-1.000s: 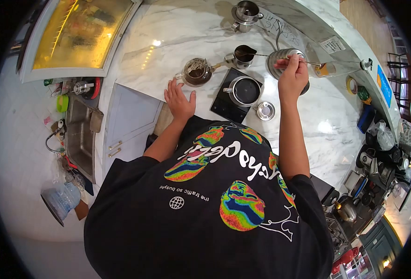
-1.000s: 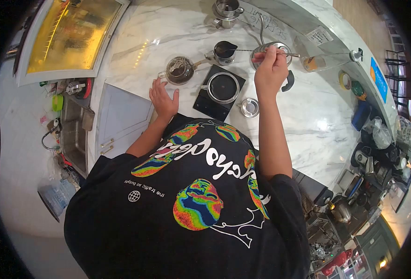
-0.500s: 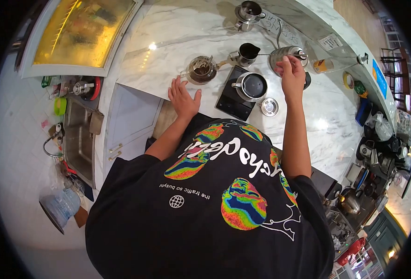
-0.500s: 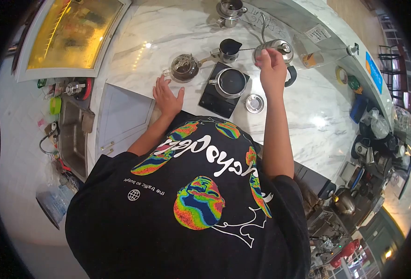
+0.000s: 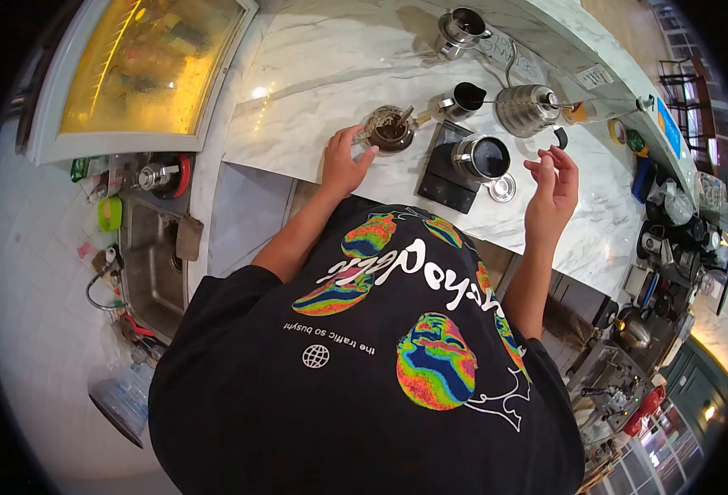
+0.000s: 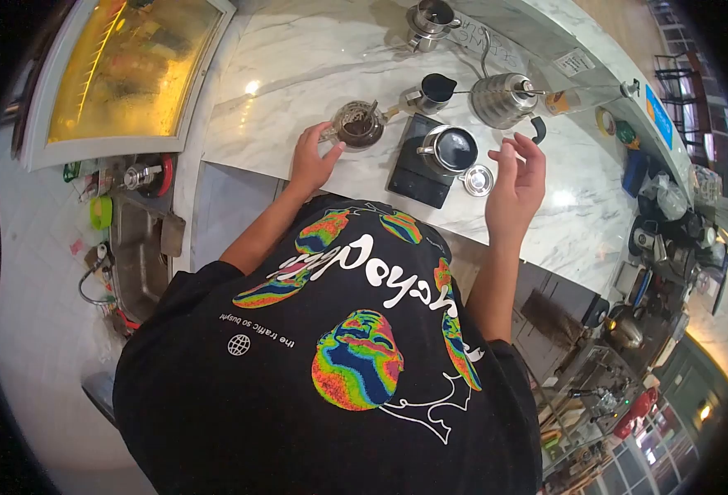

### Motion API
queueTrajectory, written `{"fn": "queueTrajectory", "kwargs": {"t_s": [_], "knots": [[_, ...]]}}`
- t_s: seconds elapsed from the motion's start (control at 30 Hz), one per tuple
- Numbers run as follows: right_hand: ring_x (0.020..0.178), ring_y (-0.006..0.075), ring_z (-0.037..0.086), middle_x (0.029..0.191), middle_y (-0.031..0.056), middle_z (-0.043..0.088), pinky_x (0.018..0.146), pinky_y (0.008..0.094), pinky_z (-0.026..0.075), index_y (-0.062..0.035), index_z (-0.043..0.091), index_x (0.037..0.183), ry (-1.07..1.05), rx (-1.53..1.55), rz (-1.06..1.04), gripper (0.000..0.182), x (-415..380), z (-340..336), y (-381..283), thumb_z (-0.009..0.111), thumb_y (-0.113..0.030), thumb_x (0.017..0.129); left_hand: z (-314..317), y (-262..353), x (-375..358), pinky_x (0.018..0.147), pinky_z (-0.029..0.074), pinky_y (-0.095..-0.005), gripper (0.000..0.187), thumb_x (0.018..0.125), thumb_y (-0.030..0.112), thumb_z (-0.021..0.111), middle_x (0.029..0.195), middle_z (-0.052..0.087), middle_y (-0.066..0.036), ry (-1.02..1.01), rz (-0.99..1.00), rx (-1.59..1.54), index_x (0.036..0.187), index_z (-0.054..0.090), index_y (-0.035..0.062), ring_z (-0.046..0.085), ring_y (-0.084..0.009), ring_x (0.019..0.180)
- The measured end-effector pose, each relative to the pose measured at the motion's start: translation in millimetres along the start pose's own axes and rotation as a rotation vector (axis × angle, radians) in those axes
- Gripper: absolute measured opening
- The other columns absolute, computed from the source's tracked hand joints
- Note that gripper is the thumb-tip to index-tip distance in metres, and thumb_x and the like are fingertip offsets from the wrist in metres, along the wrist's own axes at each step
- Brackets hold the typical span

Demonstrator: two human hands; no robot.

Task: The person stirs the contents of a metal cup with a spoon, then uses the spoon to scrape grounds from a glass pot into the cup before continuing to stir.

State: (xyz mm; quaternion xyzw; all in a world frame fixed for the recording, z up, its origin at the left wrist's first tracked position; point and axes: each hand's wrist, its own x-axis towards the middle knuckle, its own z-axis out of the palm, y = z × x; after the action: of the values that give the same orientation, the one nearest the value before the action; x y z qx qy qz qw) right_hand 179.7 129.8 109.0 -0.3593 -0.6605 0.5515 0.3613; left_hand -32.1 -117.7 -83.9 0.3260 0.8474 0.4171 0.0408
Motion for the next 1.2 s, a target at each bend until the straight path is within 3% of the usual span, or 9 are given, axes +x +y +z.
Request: {"fn": "queueTrajectory", "kwargs": {"t_s": [0.2,0.4,0.5,0.6,0.7,0.8,1.03,1.07,1.2], "knots": [[0.093,0.0126,0.066,0.113,0.0084,0.067,0.08,0.0265,0.051,0.0003,0.059,0.129,0.001,-0.031,-0.078,0.032,-39.1,52.3,-14.7,0.066,-0.012,0.1,-10.2,-22.2,20.0,0.078,0.05,-0.0425,0.027,0.093,0.03,0.073,0.09,0.067,-0.014,-0.129,0.032,-0.12,0.092,0.068,0.0032,0.064,-0.0319,0.088],[0.086,0.0137,0.064,0.108,0.0081,0.067,0.078,0.0293,0.052,-0.0021,0.06,0.129,-0.314,-0.248,0.021,0.038,-72.4,87.8,-6.6,0.072,-0.017,0.096,-19.7,-21.0,28.7,0.065,0.049,-0.0376,0.034,0.096,0.032,0.072,0.08,0.064,-0.012,-0.279,-0.122,-0.215,0.084,0.065,0.0003,0.062,-0.0229,0.071],[0.086,0.0132,0.064,0.109,0.0086,0.066,0.077,0.0293,0.052,-0.0019,0.06,0.13,-0.374,-0.123,0.214,0.041,-82.1,104.9,22.6,0.073,-0.019,0.096,-7.0,-48.8,28.1,0.065,0.049,-0.0349,0.034,0.098,0.031,0.07,0.078,0.064,-0.006,-0.441,-0.443,-0.577,0.083,0.065,0.0011,0.061,-0.0154,0.07],[0.087,0.0149,0.065,0.11,0.0099,0.067,0.077,0.0311,0.053,-0.0022,0.058,0.134,-0.393,-0.261,0.229,0.046,-81.9,118.3,56.9,0.072,-0.027,0.098,-25.3,-44.4,31.7,0.064,0.048,-0.0308,0.032,0.099,0.028,0.069,0.079,0.064,-0.002,-0.486,-0.553,-0.812,0.082,0.064,0.0024,0.059,-0.0104,0.07],[0.09,0.0155,0.064,0.109,0.0106,0.066,0.078,0.0321,0.053,-0.0028,0.053,0.139,-0.356,-0.291,0.217,0.052,-76.2,130.9,60.8,0.071,-0.03,0.098,-50.7,-38.3,41.1,0.081,0.056,-0.0295,0.032,0.104,0.026,0.063,0.097,0.07,-0.006,-0.571,-0.567,-0.753,0.09,0.066,-0.0016,0.066,-0.0127,0.086],[0.085,0.0121,0.062,0.103,0.0084,0.064,0.075,0.0283,0.051,-0.0022,0.049,0.142,-0.344,-0.139,0.21,0.055,-68.9,144.1,56.2,0.071,-0.026,0.098,-68.8,-29.7,47.9,0.066,0.046,-0.0258,0.032,0.099,0.023,0.069,0.087,0.067,-0.004,-0.471,-0.383,-0.702,0.076,0.064,0.0009,0.059,-0.0083,0.074],[0.076,0.0084,0.057,0.088,0.0024,0.063,0.07,0.0249,0.048,-0.002,0.052,0.142,-0.323,-0.105,0.044,0.051,-52.5,172.0,7.8,0.072,-0.018,0.098,-118.0,15.8,59.7,0.069,0.048,-0.0272,0.037,0.094,0.014,0.074,0.118,0.068,-0.018,-0.281,-0.12,-0.711,0.066,0.056,-0.0022,0.062,-0.0108,0.081],[0.074,0.0095,0.058,0.082,0.0029,0.064,0.069,0.0255,0.048,-0.0027,0.064,0.131,-0.281,-0.137,-0.025,0.036,-51.0,175.6,-1.3,0.071,-0.016,0.098,-119.6,18.4,58.9,0.069,0.048,-0.0278,0.037,0.094,0.013,0.074,0.12,0.068,-0.02,-0.266,-0.113,-0.741,0.066,0.055,-0.002,0.063,-0.0112,0.083],[0.069,0.016,0.061,0.081,0.0091,0.066,0.066,0.0287,0.048,-0.0053,0.076,0.109,-0.246,-0.245,-0.334,0.015,-46.9,184.3,-30.0,0.07,-0.008,0.096,-136.5,39.5,56.7,0.072,0.05,-0.0272,0.037,0.095,0.01,0.073,0.125,0.066,-0.022,-0.23,-0.136,-0.87,0.066,0.051,-0.0008,0.065,-0.0124,0.093]]}}
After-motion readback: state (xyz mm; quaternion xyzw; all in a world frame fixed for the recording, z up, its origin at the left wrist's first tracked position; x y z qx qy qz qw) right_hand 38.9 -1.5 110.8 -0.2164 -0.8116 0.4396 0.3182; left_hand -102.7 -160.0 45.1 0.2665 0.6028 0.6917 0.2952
